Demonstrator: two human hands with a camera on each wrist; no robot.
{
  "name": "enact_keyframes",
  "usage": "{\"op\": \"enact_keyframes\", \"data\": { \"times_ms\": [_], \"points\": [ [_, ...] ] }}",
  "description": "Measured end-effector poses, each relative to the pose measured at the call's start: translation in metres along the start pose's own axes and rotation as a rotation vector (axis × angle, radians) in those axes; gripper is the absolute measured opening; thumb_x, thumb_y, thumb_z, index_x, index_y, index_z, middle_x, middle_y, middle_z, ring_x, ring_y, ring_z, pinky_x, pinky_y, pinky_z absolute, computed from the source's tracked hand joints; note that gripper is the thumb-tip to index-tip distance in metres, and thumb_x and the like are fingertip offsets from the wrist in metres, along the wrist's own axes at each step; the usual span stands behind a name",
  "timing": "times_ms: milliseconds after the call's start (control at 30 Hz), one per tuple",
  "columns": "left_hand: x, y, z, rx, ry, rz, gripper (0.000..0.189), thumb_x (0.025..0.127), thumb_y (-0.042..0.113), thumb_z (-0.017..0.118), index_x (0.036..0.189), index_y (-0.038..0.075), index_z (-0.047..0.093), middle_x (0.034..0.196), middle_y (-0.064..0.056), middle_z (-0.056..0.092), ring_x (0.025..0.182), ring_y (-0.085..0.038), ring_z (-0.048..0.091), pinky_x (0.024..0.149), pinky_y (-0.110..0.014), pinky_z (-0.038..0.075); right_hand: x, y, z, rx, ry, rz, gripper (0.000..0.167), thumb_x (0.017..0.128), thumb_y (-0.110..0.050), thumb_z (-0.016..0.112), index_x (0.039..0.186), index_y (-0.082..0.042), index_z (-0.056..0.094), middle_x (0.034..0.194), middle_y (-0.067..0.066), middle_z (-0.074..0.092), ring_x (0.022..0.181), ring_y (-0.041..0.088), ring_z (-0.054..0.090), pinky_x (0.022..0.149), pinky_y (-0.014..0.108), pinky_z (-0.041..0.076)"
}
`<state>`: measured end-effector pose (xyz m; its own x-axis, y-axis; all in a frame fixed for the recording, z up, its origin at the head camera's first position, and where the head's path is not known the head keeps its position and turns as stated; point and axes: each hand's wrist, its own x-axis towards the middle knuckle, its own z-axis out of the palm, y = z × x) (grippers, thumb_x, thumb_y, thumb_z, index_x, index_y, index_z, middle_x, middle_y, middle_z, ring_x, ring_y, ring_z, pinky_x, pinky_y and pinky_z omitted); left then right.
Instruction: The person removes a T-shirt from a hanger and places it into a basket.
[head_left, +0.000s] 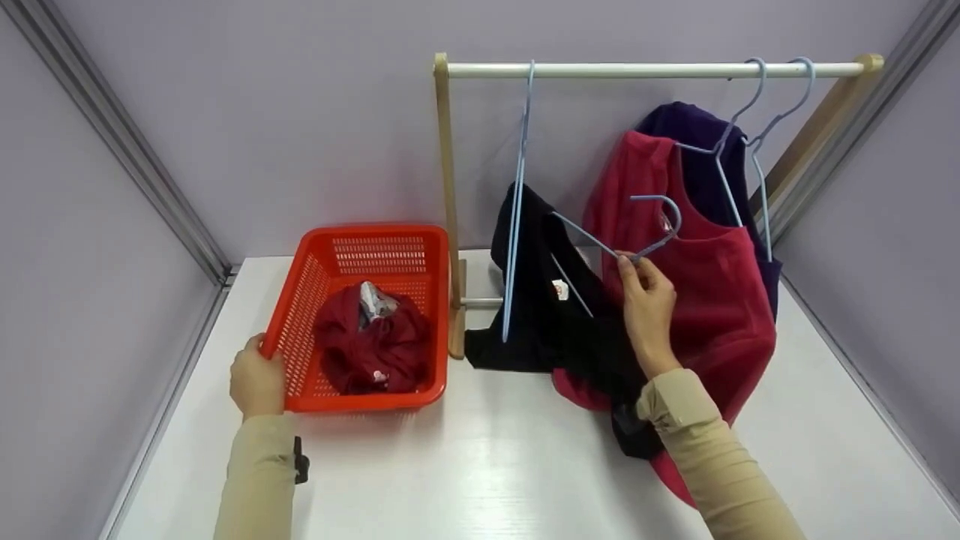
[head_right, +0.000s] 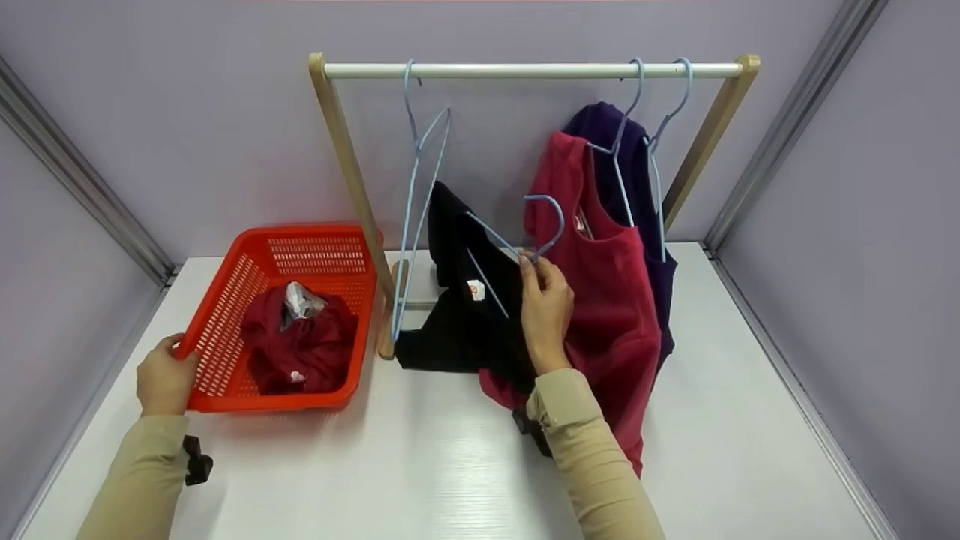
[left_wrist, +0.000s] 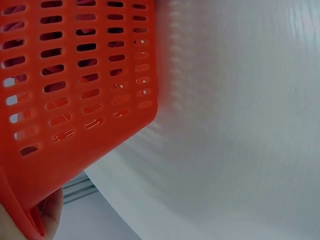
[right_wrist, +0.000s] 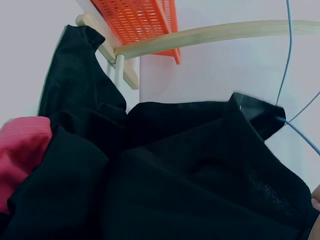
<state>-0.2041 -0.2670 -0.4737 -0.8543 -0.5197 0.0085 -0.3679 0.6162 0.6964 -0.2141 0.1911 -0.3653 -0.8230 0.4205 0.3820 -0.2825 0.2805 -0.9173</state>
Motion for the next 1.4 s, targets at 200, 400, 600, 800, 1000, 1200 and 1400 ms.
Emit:
{"op": "enact_keyframes", "data": {
  "times_ms": [200,400,600,800,1000,1200,1400],
  "points": [
    [0.001,-0.001,0.000,0.010,-0.011,-0.004,0.044,0.094,0.009,0.049,0.137,-0.004,0.044,0.125,-0.035,0.053,0.111,-0.049,0.054,0.089,-0.059,0.045,-0.001,0.007,-0.001,0.031,-0.009,0.001,0.023,0.093,-0.006,0.057,0.096,0.016,0.064,0.063,-0.011,0.044,0.061,0.000,0.038,0.058,0.016,0.031],
    [0.001,0.004,-0.001,0.041,-0.029,-0.023,0.046,0.095,0.012,0.048,0.138,-0.005,0.042,0.125,-0.036,0.052,0.112,-0.050,0.053,0.089,-0.060,0.045,0.007,0.032,0.000,0.041,-0.036,0.057,0.025,0.094,-0.012,0.059,0.093,0.013,0.065,0.061,-0.011,0.040,0.061,0.002,0.037,0.058,0.017,0.030],
    [-0.002,0.020,0.006,0.066,0.049,0.040,0.050,0.093,0.016,0.051,0.135,-0.009,0.042,0.125,-0.039,0.047,0.115,-0.055,0.045,0.097,-0.061,0.037,0.009,0.043,0.002,0.045,-0.044,0.065,0.023,0.092,-0.013,0.061,0.094,0.008,0.070,0.067,-0.013,0.056,0.068,0.003,0.046,0.063,0.016,0.037],
    [-0.007,0.056,0.020,0.001,0.149,0.179,0.044,0.093,0.014,0.053,0.132,-0.005,0.048,0.131,-0.033,0.043,0.124,-0.047,0.038,0.105,-0.057,0.029,0.006,0.045,0.001,0.049,-0.083,0.065,0.022,0.092,-0.010,0.060,0.089,0.010,0.070,0.065,-0.012,0.057,0.062,0.002,0.046,0.058,0.016,0.037],
    [-0.019,0.098,0.037,-0.114,0.179,0.393,0.031,0.094,0.013,0.055,0.122,-0.001,0.061,0.122,-0.025,0.055,0.117,-0.041,0.048,0.104,-0.053,0.036,0.007,0.044,-0.001,0.015,-0.117,0.089,0.022,0.091,-0.010,0.060,0.090,0.010,0.070,0.059,-0.014,0.049,0.055,0.003,0.042,0.053,0.017,0.037],
    [-0.036,0.135,0.051,-0.164,0.132,0.575,0.022,0.093,0.012,0.059,0.110,0.004,0.069,0.111,-0.018,0.063,0.109,-0.039,0.055,0.096,-0.050,0.043,0.006,0.042,-0.001,-0.017,-0.137,0.112,0.020,0.090,-0.009,0.059,0.088,0.008,0.070,0.058,-0.014,0.048,0.055,0.003,0.043,0.054,0.018,0.036],
    [-0.051,0.159,0.067,-0.124,0.104,0.823,0.019,0.091,0.009,0.062,0.107,0.006,0.071,0.109,-0.014,0.066,0.107,-0.035,0.058,0.096,-0.049,0.043,0.005,0.042,0.001,-0.042,-0.162,0.085,0.019,0.088,-0.007,0.058,0.085,0.008,0.069,0.060,-0.015,0.050,0.057,0.002,0.043,0.054,0.018,0.037]
  ]
}}
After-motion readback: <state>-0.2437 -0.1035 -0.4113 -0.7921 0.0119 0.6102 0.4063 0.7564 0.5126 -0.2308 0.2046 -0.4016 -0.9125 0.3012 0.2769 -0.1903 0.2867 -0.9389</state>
